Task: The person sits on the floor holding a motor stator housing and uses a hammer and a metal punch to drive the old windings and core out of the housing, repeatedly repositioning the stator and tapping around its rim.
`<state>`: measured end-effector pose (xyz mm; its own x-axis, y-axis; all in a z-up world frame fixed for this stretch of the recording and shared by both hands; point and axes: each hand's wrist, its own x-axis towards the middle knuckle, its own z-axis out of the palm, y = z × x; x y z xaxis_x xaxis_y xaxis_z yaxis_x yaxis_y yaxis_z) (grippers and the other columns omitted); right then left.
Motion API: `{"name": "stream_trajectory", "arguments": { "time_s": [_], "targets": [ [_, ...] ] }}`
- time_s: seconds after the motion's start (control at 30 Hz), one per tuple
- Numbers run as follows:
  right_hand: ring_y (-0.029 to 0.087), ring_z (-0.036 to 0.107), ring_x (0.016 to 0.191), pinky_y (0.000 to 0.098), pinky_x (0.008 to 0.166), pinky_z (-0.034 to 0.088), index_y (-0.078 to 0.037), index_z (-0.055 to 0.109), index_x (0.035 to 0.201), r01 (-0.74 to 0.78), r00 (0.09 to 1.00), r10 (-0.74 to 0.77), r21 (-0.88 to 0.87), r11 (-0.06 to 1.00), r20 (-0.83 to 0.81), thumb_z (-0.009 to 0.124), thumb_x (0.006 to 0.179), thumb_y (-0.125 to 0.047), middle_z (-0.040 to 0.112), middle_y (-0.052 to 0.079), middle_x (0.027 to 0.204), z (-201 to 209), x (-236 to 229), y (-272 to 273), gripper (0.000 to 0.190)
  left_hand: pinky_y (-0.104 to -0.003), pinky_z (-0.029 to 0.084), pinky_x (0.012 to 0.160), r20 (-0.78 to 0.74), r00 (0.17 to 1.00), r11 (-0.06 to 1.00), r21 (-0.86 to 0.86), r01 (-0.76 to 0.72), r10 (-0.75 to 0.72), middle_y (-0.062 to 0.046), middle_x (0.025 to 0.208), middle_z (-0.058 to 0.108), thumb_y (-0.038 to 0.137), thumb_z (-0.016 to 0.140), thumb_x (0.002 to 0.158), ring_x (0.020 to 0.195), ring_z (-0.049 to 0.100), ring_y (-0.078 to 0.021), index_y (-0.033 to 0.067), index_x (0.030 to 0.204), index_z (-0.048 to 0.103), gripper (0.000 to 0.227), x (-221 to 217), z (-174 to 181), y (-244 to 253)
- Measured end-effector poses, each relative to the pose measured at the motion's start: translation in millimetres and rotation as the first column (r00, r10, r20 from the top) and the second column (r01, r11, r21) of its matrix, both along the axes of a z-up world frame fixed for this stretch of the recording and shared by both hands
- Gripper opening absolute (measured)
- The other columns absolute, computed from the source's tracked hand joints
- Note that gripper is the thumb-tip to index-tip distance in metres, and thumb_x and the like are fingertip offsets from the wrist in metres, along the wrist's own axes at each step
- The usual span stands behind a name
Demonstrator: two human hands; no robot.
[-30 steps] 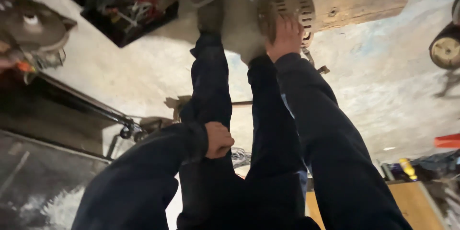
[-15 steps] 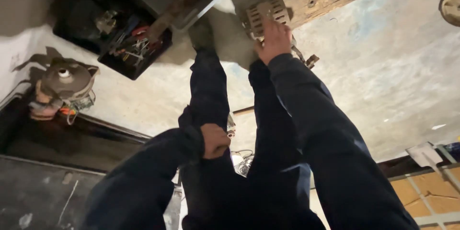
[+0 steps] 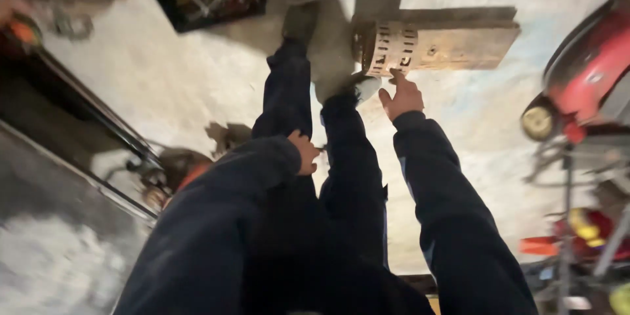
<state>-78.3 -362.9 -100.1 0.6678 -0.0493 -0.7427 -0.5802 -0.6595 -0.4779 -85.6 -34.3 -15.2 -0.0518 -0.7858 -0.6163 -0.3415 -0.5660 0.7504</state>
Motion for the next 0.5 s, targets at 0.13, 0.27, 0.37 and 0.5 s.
{"name": "stream_trajectory", "arguments": {
  "time_s": [0.13, 0.27, 0.37, 0.5],
  "targets": [
    [0.038, 0.064, 0.111, 0.0472, 0.097, 0.050, -0.012, 0.061, 0.140, -0.195, 0.980, 0.197, 0.112, 0.974, 0.002, 0.070, 0.094, -0.037, 0.074, 0.012, 0.120, 24.8, 16.4, -9.2, 0.053, -0.063, 0.052, 0.078, -0.050, 0.989, 0.990, -0.005, -0.139, 0.138, -0.018, 0.088, 0.074, 0.040, 0.069, 0.077, 0.084, 0.068, -0.0426, 0.0099, 0.095, 0.076, 0.035, -40.5, 24.5, -37.7],
    [0.038, 0.070, 0.102, 0.0458, 0.090, 0.055, -0.012, 0.064, 0.132, -0.319, 0.933, 0.330, 0.092, 0.943, -0.147, 0.070, 0.090, -0.041, 0.074, 0.014, 0.117, 33.0, 23.2, -30.2, 0.052, -0.062, 0.053, 0.078, -0.103, 0.968, 0.968, -0.080, -0.239, 0.230, -0.018, 0.091, 0.074, 0.039, 0.069, 0.078, 0.085, 0.069, -0.0422, 0.0100, 0.099, 0.075, 0.036, -52.2, 31.3, -78.2],
    [0.039, 0.070, 0.104, 0.0467, 0.089, 0.055, -0.011, 0.067, 0.129, -0.449, 0.888, 0.450, 0.031, 0.893, -0.099, 0.072, 0.089, -0.040, 0.075, 0.017, 0.111, 25.7, 33.2, -43.2, 0.049, -0.062, 0.053, 0.078, -0.150, 0.948, 0.950, -0.099, -0.296, 0.279, -0.018, 0.094, 0.074, 0.039, 0.068, 0.079, 0.087, 0.069, -0.0419, 0.0100, 0.101, 0.074, 0.037, -53.0, 48.6, -80.7],
    [0.041, 0.070, 0.100, 0.0471, 0.087, 0.056, -0.010, 0.071, 0.124, -0.430, 0.902, 0.430, -0.144, 0.891, -0.032, 0.072, 0.091, -0.040, 0.074, 0.022, 0.103, 6.3, 51.2, -26.0, 0.044, -0.061, 0.054, 0.079, -0.232, 0.926, 0.941, -0.096, -0.325, 0.297, -0.018, 0.097, 0.074, 0.038, 0.067, 0.080, 0.088, 0.069, -0.0415, 0.0100, 0.105, 0.073, 0.038, -47.6, 73.5, -53.2]
  ]
}}
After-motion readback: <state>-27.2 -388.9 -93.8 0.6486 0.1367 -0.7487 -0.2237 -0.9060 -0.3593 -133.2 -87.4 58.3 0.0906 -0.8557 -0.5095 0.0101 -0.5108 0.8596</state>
